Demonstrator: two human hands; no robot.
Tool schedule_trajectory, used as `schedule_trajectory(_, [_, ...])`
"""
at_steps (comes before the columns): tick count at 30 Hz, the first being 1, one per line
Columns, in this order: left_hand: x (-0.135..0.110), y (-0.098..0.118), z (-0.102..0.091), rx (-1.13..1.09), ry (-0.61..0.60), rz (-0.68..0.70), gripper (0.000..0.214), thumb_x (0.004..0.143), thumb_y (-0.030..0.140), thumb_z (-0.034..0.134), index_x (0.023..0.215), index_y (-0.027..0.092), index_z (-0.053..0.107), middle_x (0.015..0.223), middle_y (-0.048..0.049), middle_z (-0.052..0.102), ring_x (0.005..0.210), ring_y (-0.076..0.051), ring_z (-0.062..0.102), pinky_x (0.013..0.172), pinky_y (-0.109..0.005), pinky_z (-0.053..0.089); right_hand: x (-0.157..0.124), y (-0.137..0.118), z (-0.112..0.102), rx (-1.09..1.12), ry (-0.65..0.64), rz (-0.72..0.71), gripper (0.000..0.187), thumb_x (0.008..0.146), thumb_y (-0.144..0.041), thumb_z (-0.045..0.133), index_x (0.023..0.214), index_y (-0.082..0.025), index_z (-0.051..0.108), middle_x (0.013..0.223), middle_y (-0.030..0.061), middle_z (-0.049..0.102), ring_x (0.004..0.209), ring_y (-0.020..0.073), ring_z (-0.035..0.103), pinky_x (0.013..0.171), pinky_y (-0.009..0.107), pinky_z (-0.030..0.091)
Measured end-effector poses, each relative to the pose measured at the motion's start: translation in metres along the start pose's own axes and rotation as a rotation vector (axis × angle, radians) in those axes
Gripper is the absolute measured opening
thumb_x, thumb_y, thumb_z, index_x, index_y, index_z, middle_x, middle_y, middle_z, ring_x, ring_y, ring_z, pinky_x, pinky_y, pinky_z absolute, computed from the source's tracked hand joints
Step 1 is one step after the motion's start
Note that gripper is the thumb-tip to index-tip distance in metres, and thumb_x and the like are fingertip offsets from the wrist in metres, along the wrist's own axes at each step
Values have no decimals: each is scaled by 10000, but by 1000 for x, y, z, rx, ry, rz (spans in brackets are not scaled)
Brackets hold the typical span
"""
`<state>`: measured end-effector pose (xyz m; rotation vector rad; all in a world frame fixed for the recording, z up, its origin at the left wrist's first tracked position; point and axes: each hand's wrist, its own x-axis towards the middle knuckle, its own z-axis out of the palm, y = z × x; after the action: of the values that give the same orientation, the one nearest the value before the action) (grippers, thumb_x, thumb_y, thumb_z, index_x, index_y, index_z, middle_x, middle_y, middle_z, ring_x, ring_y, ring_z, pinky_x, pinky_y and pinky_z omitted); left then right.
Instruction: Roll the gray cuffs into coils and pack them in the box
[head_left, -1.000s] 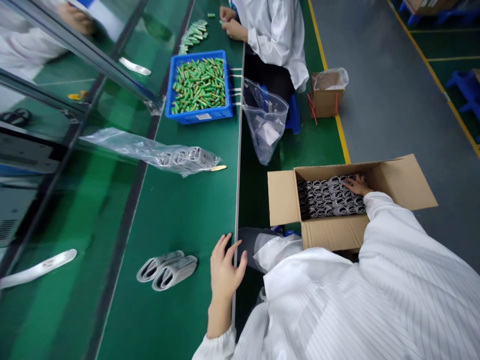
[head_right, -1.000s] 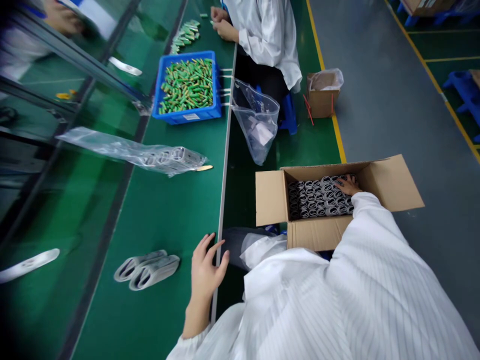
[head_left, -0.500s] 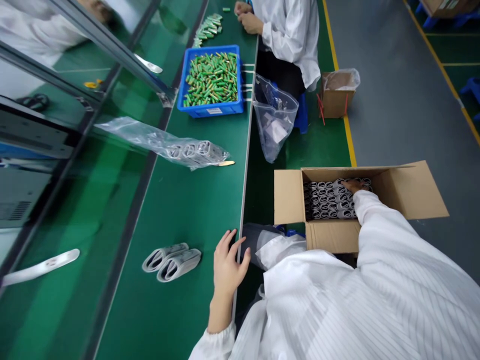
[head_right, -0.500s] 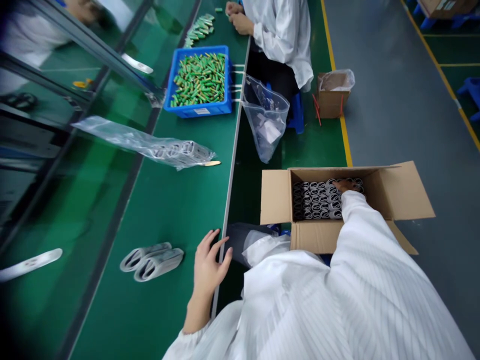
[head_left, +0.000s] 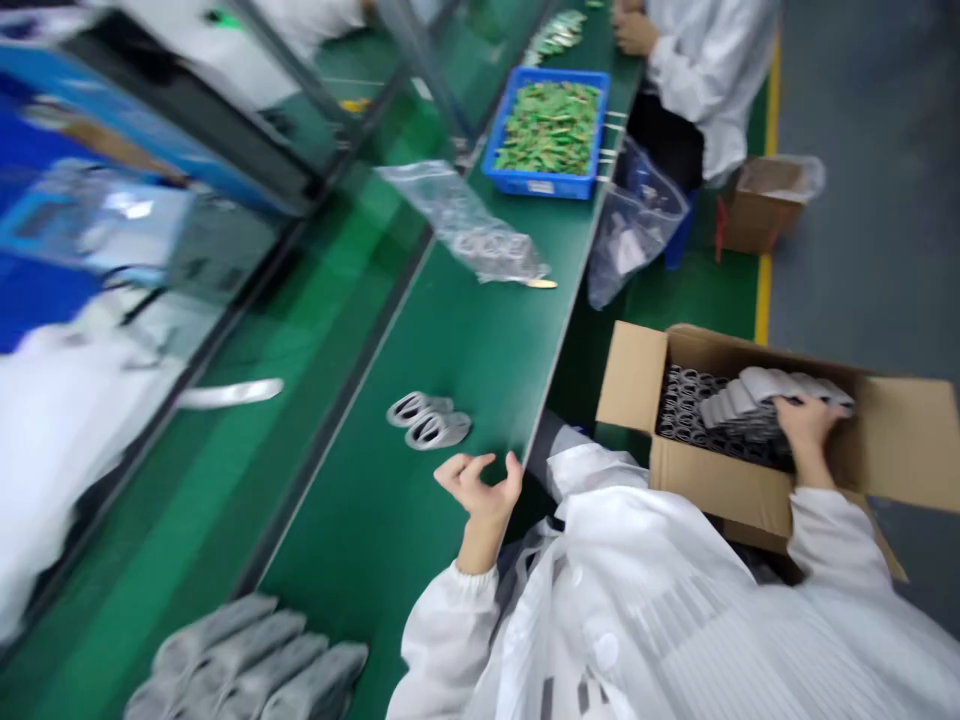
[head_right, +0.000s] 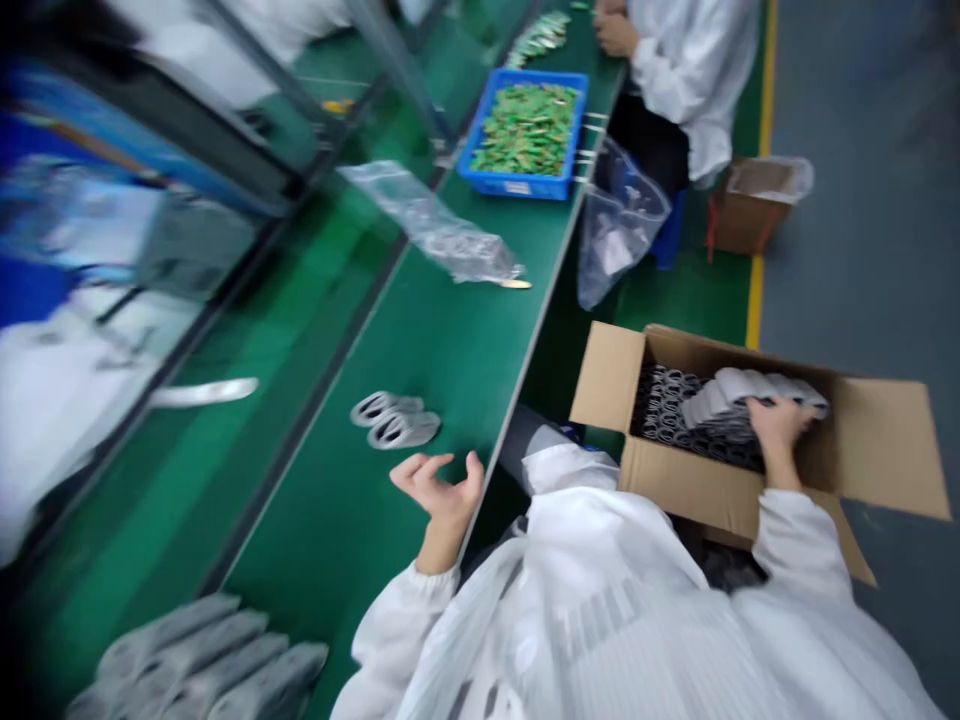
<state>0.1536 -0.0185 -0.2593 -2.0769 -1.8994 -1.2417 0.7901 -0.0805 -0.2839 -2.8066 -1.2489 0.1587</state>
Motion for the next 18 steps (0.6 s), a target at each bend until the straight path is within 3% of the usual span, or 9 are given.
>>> schedule_trajectory(2, [3,-16,-7,85,121,-169,791,789,553,920,1391,205,544,1495,-226,509,1435,-445,575,1152,-688,550,-1,-4,-16,39,130,54,665,965,-547,549,1213,-30,886,1016,359,802,1259,573,688,1173,805,440])
schedule_trajectory(4, [19,-34,-9,50,86,-286,1122,727,575,978,1602,201,382,1759,-305,239,1683,-515,317,1276,-731,446,8,-15,-31,239,356,55,596,886,-576,665,1176,-120,916,1123,330,829,1319,539,712,1212,723,495])
schedule_trajectory(6, [44,-50,-4,-66,13,-311,1187,732,512,1003,1666,198,341,1842,-318,85,1766,-530,157,1370,-730,327,16,-38,-50,415,500,-10,568,825,-604,742,1152,-179,931,1203,317,832,1331,505,733,1203,655,553])
schedule_trajectory(7, [60,-55,2,-127,-17,-307,1106,764,464,991,1650,189,388,1843,-316,116,1772,-521,168,1402,-712,280,17,-53,-63,464,527,-70,563,815,-619,752,1131,-190,935,1194,319,832,1319,493,741,1190,632,575])
schedule_trajectory(11, [131,-50,49,-297,-75,-359,719,860,297,923,1479,145,590,1737,-299,360,1717,-445,358,1445,-604,250,-8,-139,-134,490,479,-462,446,846,-624,717,959,-240,915,1013,275,848,1268,485,734,1113,636,645])
schedule_trajectory(14, [179,-31,72,-389,-92,-428,931,808,275,994,1596,117,524,1826,-330,212,1736,-471,313,1442,-616,245,-55,-215,-190,508,393,-840,353,863,-555,783,1037,-282,925,1134,186,878,1329,460,689,1163,655,631])
schedule_trajectory(16, [191,-23,66,-426,-44,-437,1085,828,375,1004,1702,135,406,1880,-330,86,1783,-493,176,1439,-656,216,-90,-263,-216,534,319,-1042,309,893,-507,811,1120,-336,932,1226,103,884,1392,451,652,1237,685,575])
schedule_trajectory(18, [179,-24,41,-460,56,-415,1050,936,526,899,1745,172,332,1899,-302,84,1798,-465,142,1418,-647,276,-122,-312,-227,543,196,-1220,307,904,-489,844,1190,-414,925,1285,28,871,1441,448,627,1286,722,515])
